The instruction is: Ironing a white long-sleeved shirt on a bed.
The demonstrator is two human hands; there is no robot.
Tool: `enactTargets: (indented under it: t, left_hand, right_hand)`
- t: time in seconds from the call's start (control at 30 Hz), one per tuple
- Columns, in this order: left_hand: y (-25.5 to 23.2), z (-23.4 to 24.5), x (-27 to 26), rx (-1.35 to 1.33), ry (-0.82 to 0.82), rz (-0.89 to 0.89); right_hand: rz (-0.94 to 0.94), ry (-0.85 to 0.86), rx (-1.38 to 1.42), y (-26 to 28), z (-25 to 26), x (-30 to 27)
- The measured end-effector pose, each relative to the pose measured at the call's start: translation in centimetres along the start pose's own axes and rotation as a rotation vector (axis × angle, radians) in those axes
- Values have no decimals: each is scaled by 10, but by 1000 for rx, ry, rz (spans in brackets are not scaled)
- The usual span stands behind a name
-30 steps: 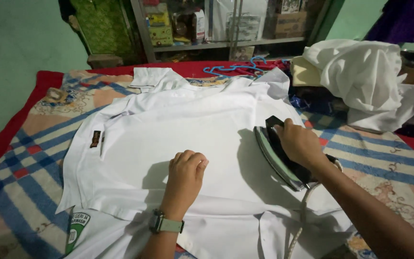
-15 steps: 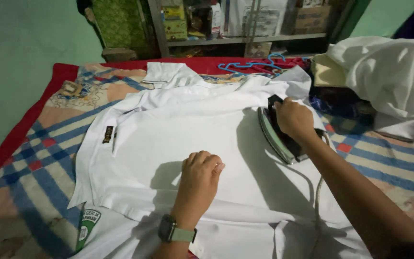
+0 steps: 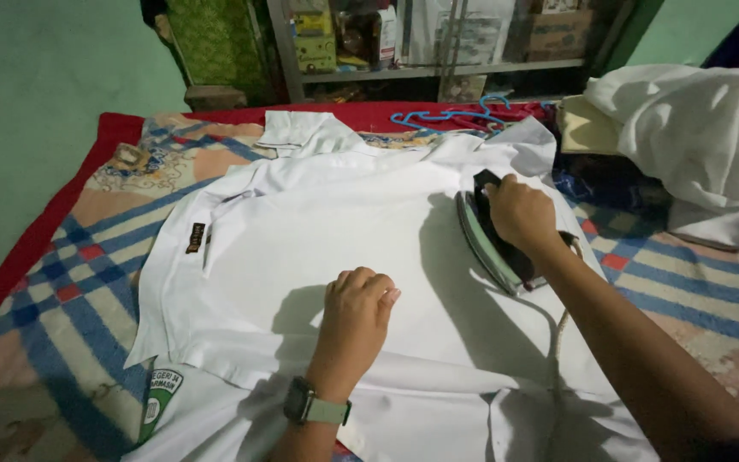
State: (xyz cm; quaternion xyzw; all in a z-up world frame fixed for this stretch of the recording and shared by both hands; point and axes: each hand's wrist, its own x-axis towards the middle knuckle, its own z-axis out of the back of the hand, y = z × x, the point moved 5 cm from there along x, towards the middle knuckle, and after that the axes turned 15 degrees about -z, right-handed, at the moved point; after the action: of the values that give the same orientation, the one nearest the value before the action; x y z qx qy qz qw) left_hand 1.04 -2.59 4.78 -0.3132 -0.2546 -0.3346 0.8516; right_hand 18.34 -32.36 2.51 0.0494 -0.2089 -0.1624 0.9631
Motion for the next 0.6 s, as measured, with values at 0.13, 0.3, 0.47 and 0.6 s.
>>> enactTargets:
  t: [0.13, 0.3, 0.47, 0.6]
  left_hand:
    - [4, 0, -2, 11, -11, 1]
    - [5, 0, -2, 19, -5, 31]
    - [4, 2, 0, 34, -21, 15]
    - [-1, 9, 1, 46, -14, 27]
  right_hand:
    - [132, 6, -61, -6, 27, -40]
    - [97, 148, 24, -2, 72, -82]
    - [99, 191, 49, 5, 74, -83]
    - [122, 197, 26, 26, 63, -64]
